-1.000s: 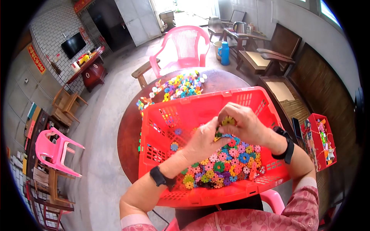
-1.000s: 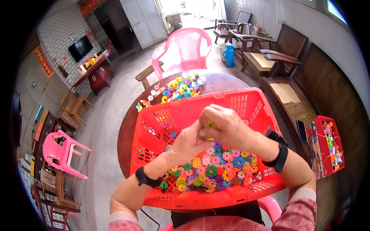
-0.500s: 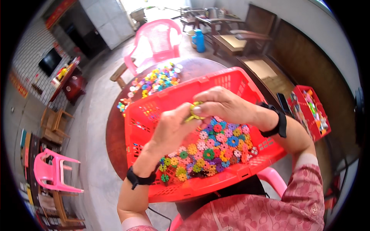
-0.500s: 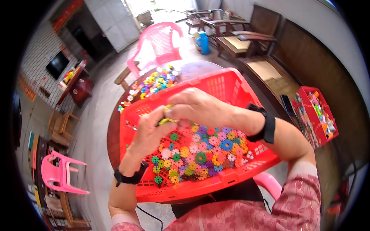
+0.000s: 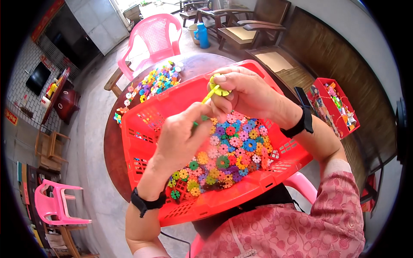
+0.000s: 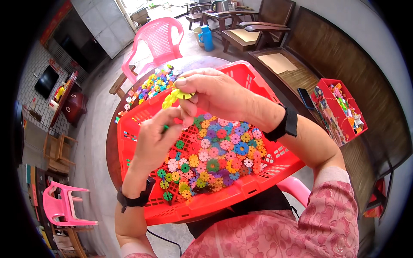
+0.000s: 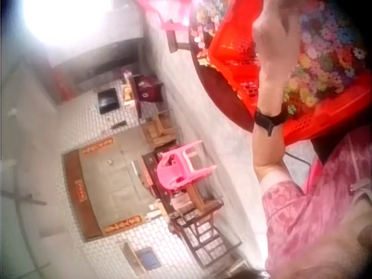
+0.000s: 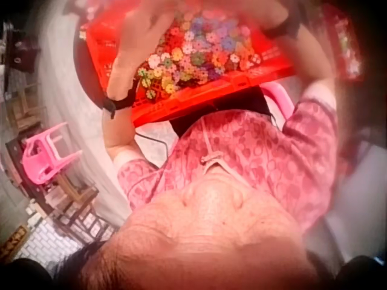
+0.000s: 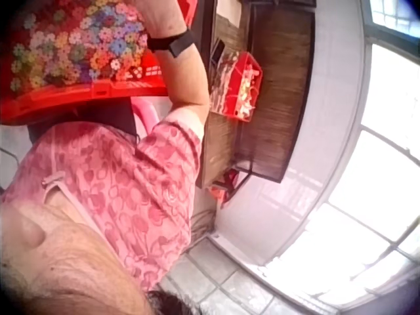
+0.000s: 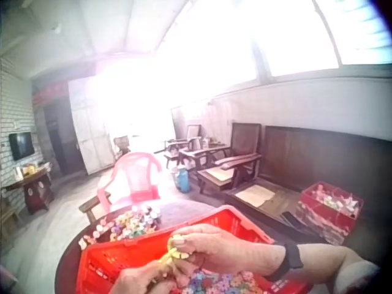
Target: The person is assembling colorful interlocking toy bricks, connecting them into chains and shapes.
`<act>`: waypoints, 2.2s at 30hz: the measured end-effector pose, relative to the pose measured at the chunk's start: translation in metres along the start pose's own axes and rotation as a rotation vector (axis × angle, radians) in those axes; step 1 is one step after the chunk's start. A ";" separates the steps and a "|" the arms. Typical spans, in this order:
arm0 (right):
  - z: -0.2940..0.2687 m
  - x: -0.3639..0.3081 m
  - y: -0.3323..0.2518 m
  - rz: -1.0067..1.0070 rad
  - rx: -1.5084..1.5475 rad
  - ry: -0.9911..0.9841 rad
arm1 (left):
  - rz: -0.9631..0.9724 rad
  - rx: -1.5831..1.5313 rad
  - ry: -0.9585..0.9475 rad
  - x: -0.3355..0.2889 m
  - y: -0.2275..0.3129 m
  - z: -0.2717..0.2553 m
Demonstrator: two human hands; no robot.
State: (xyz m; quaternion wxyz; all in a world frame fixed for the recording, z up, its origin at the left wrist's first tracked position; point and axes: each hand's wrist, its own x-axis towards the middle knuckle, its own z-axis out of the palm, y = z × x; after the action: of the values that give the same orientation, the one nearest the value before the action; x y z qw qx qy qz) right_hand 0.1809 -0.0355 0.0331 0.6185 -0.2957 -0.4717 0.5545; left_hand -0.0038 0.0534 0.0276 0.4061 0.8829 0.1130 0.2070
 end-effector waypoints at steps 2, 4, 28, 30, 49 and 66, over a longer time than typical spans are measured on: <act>0.009 0.000 0.002 -0.043 -0.101 0.087 | 0.009 0.024 -0.014 0.001 -0.010 0.015; 0.030 -0.007 -0.007 -0.112 -0.423 0.143 | 0.014 0.098 -0.113 0.001 -0.035 0.029; 0.120 0.038 0.027 -0.291 -0.355 0.064 | 0.149 -0.160 -0.393 -0.029 -0.003 -0.006; 0.109 0.030 0.027 -1.075 -1.262 -0.306 | 0.055 -0.218 -0.394 -0.032 -0.008 -0.001; 0.054 0.059 0.034 -0.288 -0.954 -0.098 | 0.098 -0.308 -0.265 -0.002 -0.025 0.064; -0.012 0.004 0.024 -0.241 -1.429 -0.127 | 0.057 -0.001 0.091 0.003 -0.048 0.029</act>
State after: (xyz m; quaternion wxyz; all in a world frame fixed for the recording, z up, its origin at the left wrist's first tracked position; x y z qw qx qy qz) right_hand 0.1823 -0.0249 0.0085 0.3024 -0.5407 -0.7831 0.0550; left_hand 0.0110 0.0663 -0.0252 0.3950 0.8751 0.1061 0.2586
